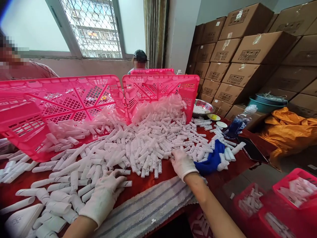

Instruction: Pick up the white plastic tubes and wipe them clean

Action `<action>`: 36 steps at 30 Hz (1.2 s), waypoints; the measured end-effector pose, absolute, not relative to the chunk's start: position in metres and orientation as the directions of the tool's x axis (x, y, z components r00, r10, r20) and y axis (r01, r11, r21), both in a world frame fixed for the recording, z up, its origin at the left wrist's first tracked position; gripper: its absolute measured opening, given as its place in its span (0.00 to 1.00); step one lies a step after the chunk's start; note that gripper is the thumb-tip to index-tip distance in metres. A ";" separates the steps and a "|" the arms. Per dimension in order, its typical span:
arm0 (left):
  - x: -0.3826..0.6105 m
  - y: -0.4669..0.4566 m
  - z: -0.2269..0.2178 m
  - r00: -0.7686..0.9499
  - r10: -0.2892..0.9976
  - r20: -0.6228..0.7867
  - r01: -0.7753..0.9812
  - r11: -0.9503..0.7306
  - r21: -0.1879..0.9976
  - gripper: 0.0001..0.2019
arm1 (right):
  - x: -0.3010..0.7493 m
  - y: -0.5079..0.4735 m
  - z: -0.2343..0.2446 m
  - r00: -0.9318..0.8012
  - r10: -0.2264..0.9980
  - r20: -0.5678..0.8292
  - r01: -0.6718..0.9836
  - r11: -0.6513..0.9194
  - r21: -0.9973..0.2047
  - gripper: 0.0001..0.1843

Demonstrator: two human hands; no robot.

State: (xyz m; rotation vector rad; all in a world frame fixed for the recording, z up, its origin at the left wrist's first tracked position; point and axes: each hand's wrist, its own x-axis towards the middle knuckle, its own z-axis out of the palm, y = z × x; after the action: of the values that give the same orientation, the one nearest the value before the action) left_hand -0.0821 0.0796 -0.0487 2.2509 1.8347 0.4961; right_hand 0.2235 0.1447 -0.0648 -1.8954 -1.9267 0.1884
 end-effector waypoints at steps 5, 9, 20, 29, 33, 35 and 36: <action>-0.063 0.065 -0.062 0.071 0.980 0.185 0.555 -0.193 0.809 0.14 | 0.198 0.125 -0.079 -0.016 0.973 0.228 0.851 0.133 -0.507 0.14; -0.032 0.046 -0.053 0.074 0.997 -0.029 0.352 0.001 0.936 0.15 | 0.173 0.089 -0.076 0.093 0.971 0.219 0.472 0.151 -0.869 0.12; -0.021 0.031 -0.045 0.186 0.979 -0.082 0.421 -0.004 0.907 0.10 | 0.166 0.063 -0.013 -0.290 0.955 0.059 0.219 0.127 -0.967 0.08; -0.002 0.026 -0.046 0.111 0.992 -0.054 0.436 0.000 0.900 0.12 | 0.137 0.050 -0.013 0.057 0.998 -0.034 0.017 -0.035 -0.999 0.16; -0.005 0.028 -0.046 0.086 0.992 -0.089 0.383 0.049 0.922 0.13 | 0.145 0.045 -0.024 0.054 0.992 -0.116 0.012 -0.117 -0.993 0.18; -0.007 0.029 -0.043 0.157 0.966 -0.206 0.153 0.182 0.971 0.14 | 0.152 0.046 -0.025 -0.016 0.993 -0.118 -0.004 -0.118 -0.993 0.17; -0.008 0.029 -0.042 0.244 0.926 -0.289 -0.013 0.302 0.953 0.16 | 0.155 0.046 -0.024 -0.047 0.994 -0.103 -0.014 -0.104 -0.994 0.17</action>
State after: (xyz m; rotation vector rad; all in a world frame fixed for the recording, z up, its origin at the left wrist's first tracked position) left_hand -0.0080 0.0286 -0.0417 1.0561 1.1251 0.8387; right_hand 0.1547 0.0464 -0.0237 -1.2509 -1.1805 1.3280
